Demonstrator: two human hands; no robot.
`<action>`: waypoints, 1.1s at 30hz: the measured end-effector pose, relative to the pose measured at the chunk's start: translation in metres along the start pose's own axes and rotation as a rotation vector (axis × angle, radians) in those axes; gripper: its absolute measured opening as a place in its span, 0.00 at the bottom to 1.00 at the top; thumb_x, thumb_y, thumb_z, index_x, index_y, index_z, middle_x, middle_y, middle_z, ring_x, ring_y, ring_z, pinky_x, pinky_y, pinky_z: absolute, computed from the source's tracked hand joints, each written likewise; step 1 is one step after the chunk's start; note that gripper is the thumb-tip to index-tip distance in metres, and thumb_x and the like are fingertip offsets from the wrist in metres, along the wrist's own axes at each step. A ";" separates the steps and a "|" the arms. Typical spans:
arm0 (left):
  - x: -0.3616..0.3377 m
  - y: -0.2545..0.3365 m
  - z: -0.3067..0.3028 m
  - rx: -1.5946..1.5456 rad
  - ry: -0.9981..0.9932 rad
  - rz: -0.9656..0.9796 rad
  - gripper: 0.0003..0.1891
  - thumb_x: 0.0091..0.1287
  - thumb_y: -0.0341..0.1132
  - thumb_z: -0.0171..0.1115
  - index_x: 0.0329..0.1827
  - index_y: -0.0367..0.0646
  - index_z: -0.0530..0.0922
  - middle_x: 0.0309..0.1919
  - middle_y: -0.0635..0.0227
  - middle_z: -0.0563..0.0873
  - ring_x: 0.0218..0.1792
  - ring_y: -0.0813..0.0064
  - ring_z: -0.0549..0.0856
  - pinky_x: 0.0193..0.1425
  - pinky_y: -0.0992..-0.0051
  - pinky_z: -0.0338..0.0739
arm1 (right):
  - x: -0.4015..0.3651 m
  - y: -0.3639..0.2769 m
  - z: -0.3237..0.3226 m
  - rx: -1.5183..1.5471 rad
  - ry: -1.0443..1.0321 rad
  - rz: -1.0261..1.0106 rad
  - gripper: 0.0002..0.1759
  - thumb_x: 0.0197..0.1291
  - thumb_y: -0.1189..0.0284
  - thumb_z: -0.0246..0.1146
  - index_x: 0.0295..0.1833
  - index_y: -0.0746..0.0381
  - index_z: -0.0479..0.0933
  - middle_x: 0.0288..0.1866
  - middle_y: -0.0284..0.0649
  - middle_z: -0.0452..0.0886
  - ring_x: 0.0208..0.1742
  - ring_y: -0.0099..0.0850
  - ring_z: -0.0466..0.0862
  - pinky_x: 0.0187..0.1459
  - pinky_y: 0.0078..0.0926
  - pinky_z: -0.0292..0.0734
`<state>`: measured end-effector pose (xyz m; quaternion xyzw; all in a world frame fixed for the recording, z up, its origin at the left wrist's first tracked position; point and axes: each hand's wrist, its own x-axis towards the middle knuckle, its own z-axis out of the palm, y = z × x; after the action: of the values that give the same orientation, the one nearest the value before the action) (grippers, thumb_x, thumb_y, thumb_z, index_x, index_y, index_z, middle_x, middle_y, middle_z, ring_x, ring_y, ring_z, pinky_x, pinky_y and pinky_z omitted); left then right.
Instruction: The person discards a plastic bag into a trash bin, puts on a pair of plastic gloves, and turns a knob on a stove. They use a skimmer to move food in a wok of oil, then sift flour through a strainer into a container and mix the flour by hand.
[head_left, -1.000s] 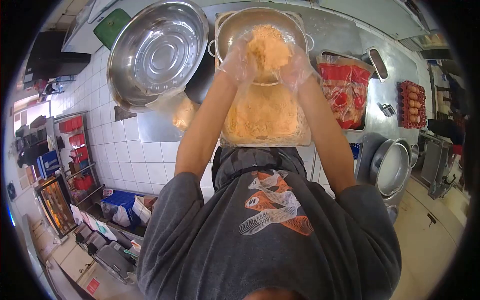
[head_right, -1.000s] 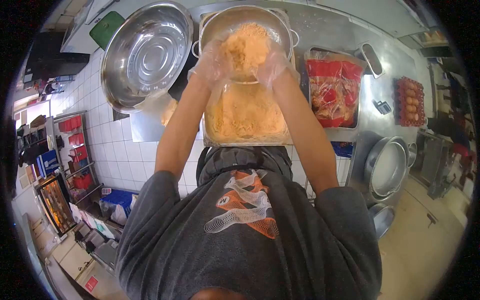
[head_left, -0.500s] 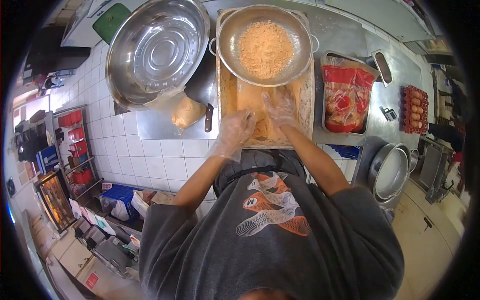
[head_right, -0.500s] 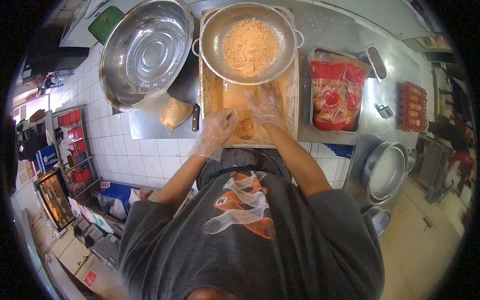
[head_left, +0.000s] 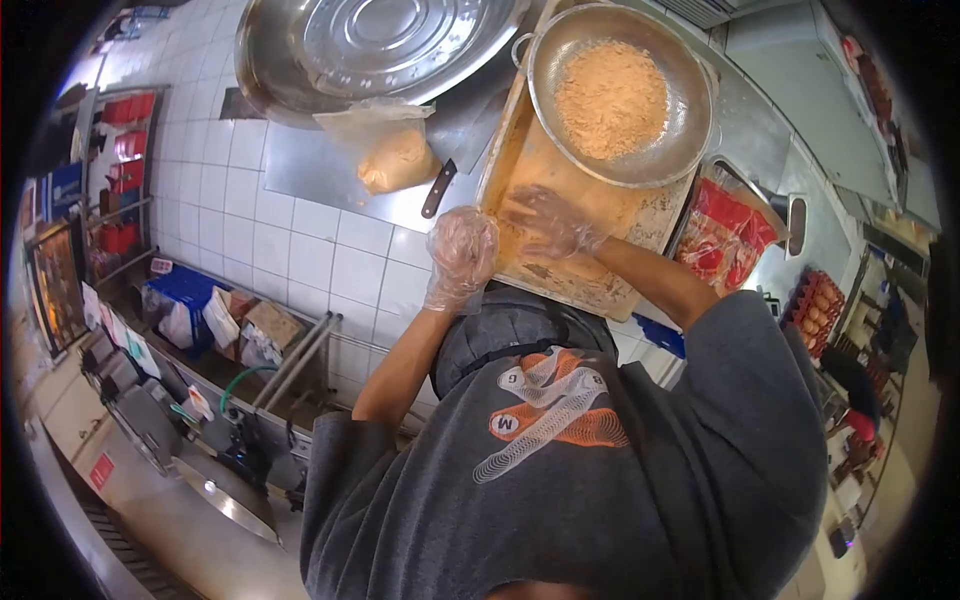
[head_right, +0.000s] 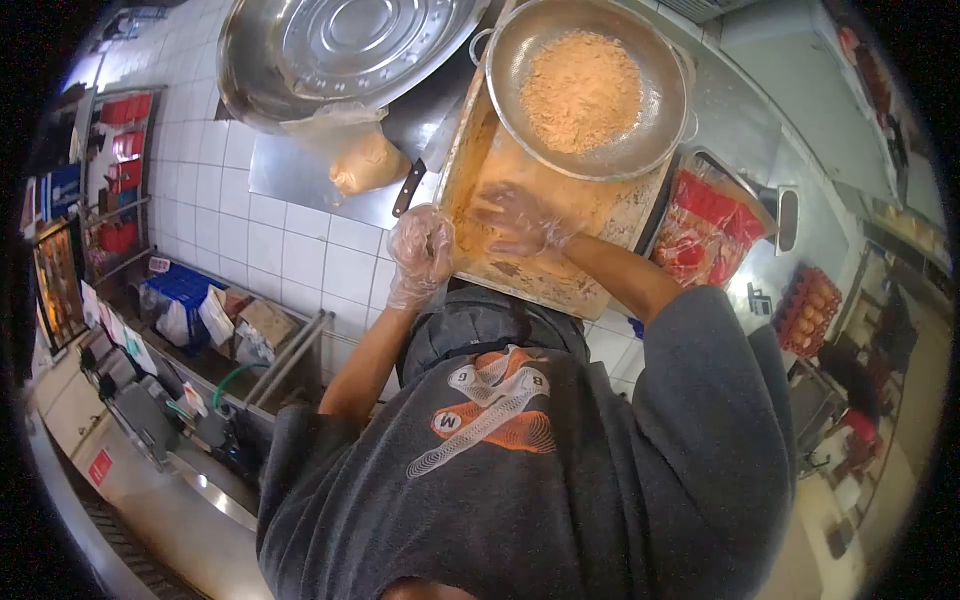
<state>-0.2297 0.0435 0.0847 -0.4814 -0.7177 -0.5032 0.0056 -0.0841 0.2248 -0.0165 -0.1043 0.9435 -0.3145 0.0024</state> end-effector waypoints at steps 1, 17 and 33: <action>-0.001 -0.001 0.002 0.009 0.013 -0.015 0.06 0.59 0.23 0.63 0.39 0.40 0.78 0.34 0.56 0.84 0.36 0.53 0.84 0.37 0.62 0.79 | 0.006 0.001 -0.001 -0.052 0.000 0.009 0.40 0.59 0.47 0.63 0.74 0.55 0.67 0.74 0.50 0.65 0.75 0.48 0.63 0.75 0.52 0.52; 0.007 0.007 -0.002 0.065 -0.033 0.014 0.09 0.57 0.23 0.65 0.40 0.40 0.79 0.34 0.58 0.83 0.35 0.54 0.83 0.39 0.61 0.78 | 0.003 -0.057 0.015 0.595 -0.064 0.487 0.21 0.66 0.57 0.60 0.51 0.63 0.81 0.55 0.52 0.81 0.57 0.50 0.78 0.61 0.44 0.69; 0.000 -0.002 -0.001 0.022 -0.043 0.026 0.09 0.57 0.23 0.67 0.40 0.42 0.78 0.33 0.60 0.83 0.35 0.55 0.83 0.39 0.60 0.76 | -0.045 -0.071 -0.055 1.143 0.479 0.635 0.23 0.63 0.66 0.65 0.61 0.63 0.75 0.62 0.42 0.77 0.64 0.36 0.77 0.63 0.40 0.75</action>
<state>-0.2320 0.0424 0.0838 -0.5015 -0.7166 -0.4847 0.0019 -0.0297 0.2106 0.0672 0.2666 0.5894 -0.7602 -0.0594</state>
